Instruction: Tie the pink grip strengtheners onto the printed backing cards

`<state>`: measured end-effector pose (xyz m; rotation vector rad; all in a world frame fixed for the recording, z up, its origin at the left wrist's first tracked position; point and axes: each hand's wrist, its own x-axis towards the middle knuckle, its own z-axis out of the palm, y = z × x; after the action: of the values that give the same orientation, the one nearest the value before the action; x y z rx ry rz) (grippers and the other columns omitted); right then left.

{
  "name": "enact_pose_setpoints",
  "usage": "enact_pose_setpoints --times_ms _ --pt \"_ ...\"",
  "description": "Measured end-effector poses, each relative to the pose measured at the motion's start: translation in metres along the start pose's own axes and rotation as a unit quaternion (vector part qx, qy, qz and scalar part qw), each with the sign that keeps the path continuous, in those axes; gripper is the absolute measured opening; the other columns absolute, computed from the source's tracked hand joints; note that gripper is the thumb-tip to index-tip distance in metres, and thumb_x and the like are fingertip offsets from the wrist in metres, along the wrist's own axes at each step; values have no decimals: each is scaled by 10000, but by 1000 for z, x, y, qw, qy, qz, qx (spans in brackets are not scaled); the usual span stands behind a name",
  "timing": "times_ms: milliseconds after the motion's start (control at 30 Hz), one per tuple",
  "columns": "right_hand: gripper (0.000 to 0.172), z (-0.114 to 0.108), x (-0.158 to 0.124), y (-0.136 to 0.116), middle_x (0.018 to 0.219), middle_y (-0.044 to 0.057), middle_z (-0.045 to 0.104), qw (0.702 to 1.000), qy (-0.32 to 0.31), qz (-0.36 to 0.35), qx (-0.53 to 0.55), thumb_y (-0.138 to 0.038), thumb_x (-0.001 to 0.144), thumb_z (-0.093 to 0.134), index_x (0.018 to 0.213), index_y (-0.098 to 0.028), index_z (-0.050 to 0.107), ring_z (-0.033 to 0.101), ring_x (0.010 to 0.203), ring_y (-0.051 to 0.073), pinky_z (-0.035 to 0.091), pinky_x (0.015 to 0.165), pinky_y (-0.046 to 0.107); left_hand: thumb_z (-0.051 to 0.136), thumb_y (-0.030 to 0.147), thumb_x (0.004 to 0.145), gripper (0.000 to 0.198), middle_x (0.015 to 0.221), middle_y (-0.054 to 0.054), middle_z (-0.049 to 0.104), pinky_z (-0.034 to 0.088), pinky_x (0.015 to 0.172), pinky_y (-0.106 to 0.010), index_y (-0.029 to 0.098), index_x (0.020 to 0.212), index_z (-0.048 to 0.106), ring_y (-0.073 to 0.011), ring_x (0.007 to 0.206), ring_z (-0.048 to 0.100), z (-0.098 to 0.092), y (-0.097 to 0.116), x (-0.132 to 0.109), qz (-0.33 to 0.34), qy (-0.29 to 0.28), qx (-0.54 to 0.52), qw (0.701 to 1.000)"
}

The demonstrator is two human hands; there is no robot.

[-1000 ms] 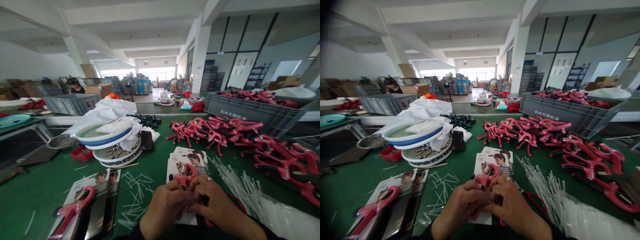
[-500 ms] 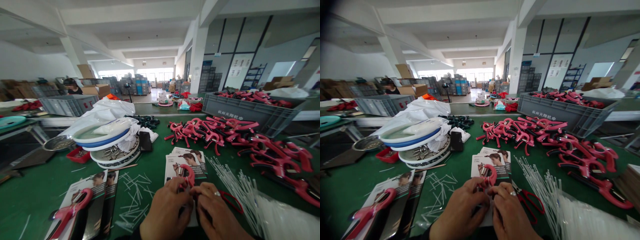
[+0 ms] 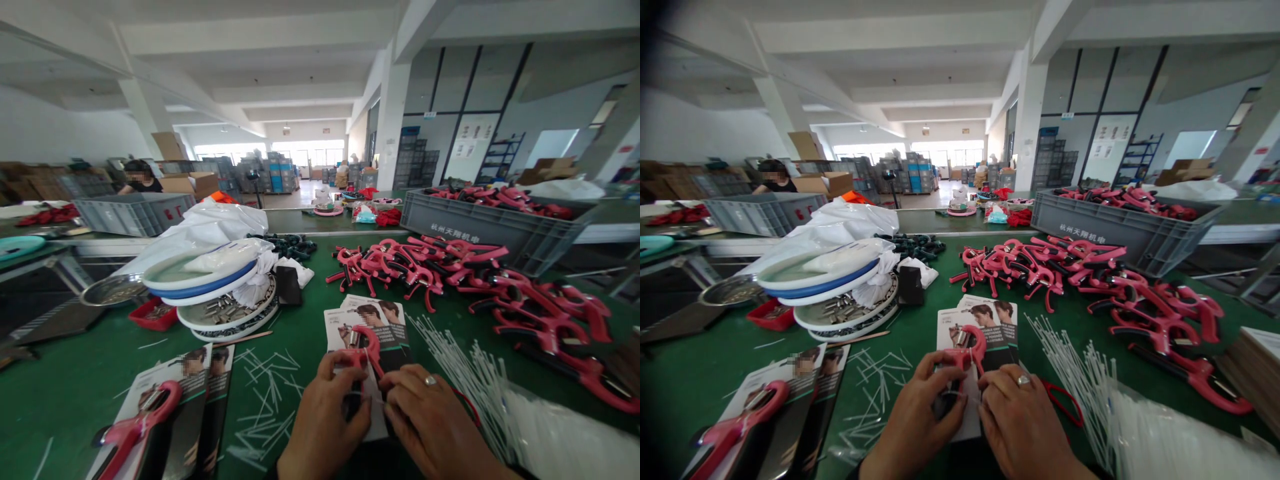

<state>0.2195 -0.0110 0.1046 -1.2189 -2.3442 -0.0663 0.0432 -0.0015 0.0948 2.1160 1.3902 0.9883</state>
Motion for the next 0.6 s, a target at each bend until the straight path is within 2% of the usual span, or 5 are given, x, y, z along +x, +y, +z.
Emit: enact_pose_setpoints --times_ms 100,267,367,467,600 --pt "115 7 6 -4 874 31 642 991 -13 -9 -129 -135 701 600 784 -211 622 536 788 222 390 671 362 565 168 729 236 1095 -72 539 470 872 -288 233 939 652 -176 972 576 -2 -6 6 12 -11 -19 1000" --pt "159 19 18 -4 902 80 645 968 -1 -121 -218 -107 649 610 797 -160 639 525 836 251 380 701 393 598 185 724 189 1195 -44 530 449 885 -310 271 854 706 -189 1002 549 -6 -12 16 58 -61 29 996" --pt "139 13 26 -2 866 99 629 953 -48 -193 -228 -149 682 592 811 -130 641 519 784 249 382 649 393 620 215 705 127 1199 -24 551 443 876 -331 264 788 703 -211 1021 532 -9 -10 22 70 -77 88 991" --pt "105 -1 31 -2 829 82 607 939 -96 -252 -214 -172 717 572 796 -144 635 519 741 234 368 577 362 632 250 691 125 1192 -33 556 435 867 -334 258 801 692 -215 1023 530 -11 -6 27 81 -74 119 987" --pt "69 -16 30 -4 750 70 585 927 -132 -261 -234 -155 718 563 752 -151 622 498 616 192 273 462 320 635 240 666 133 1216 -44 539 427 856 -330 258 787 688 -221 1060 511 -10 -4 28 96 -71 132 984"
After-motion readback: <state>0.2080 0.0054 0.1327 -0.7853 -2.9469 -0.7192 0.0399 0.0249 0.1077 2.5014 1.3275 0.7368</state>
